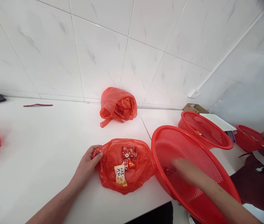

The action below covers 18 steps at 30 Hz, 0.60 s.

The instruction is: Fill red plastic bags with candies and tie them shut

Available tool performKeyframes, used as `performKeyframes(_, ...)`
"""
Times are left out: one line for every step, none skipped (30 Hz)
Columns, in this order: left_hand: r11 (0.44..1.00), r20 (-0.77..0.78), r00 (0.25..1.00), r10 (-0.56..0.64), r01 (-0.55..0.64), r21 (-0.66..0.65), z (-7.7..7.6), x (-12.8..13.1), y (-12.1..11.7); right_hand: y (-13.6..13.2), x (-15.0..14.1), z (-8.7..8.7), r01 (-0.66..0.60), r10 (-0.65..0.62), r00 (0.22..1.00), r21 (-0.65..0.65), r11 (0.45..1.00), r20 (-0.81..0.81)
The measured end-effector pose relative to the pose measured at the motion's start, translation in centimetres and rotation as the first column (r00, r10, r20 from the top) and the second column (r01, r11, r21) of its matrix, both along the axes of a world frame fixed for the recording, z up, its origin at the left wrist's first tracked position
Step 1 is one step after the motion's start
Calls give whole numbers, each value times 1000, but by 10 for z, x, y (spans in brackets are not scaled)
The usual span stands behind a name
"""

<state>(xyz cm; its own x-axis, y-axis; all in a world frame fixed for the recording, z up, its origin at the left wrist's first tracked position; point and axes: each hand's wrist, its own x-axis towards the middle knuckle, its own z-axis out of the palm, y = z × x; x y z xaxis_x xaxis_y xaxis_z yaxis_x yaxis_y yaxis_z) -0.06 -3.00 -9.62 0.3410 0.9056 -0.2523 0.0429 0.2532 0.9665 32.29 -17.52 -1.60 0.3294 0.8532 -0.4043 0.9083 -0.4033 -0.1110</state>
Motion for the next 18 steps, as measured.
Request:
performKeyframes(1000,5,1000,-6,6,-4,0,0,0,3,0,8,-9,7,1000,47,999,29)
performKeyframes(1000,11,1000,-12,12,-9,0,0,0,7,-2,18,-18,12,998,105,994,56)
performKeyframes(1000,18,1000,-17,17,-13,0,0,0,9,-7,29,-30,17,997,166,986,81)
performKeyframes(1000,25,1000,-18,19,-16,-1,-1,0,12,-14,39,-39,17,995,223,974,100)
performKeyframes(1000,33,999,-20,20,-18,-1,-1,0,15,-23,50,-50,21,994,274,960,107)
performKeyframes(1000,41,999,-21,22,-19,-1,-1,1,19,-33,59,-67,35,994,320,945,105)
performKeyframes(1000,47,999,-23,23,-17,-1,-1,1,23,-44,67,-87,57,994,356,930,96)
performKeyframes(1000,49,999,-22,22,-12,0,-1,1,27,-55,74,-108,82,993,379,919,85)
performKeyframes(1000,48,999,-21,21,-5,0,-1,1,32,-65,78,-125,104,992,394,911,73)
performKeyframes(1000,44,999,-21,21,1,0,-1,1,38,-73,80,-139,122,990,408,902,67)
performKeyframes(1000,38,999,-21,21,4,0,-2,1,42,-79,82,-154,136,988,425,892,73)
performKeyframes(1000,34,999,-22,22,6,0,-2,0,46,-82,82,-166,142,986,445,880,86)
performKeyframes(1000,32,999,-25,25,5,0,-2,0,48,-84,81,-173,143,985,467,867,100)
performKeyframes(1000,33,999,-29,29,3,0,-3,0,48,-84,80,-178,141,984,489,854,111)
performKeyframes(999,36,999,-34,34,1,0,-3,0,47,-84,79,-178,139,984,510,841,114)
performKeyframes(999,40,998,-38,38,0,0,-3,0,43,-83,78,-173,134,985,530,830,110)
performKeyframes(999,42,998,-41,41,0,-1,-3,0,36,-82,77,-156,121,988,548,822,101)
performKeyframes(999,43,998,-45,45,0,-1,-3,0,28,-83,74,-140,111,990,564,814,86)
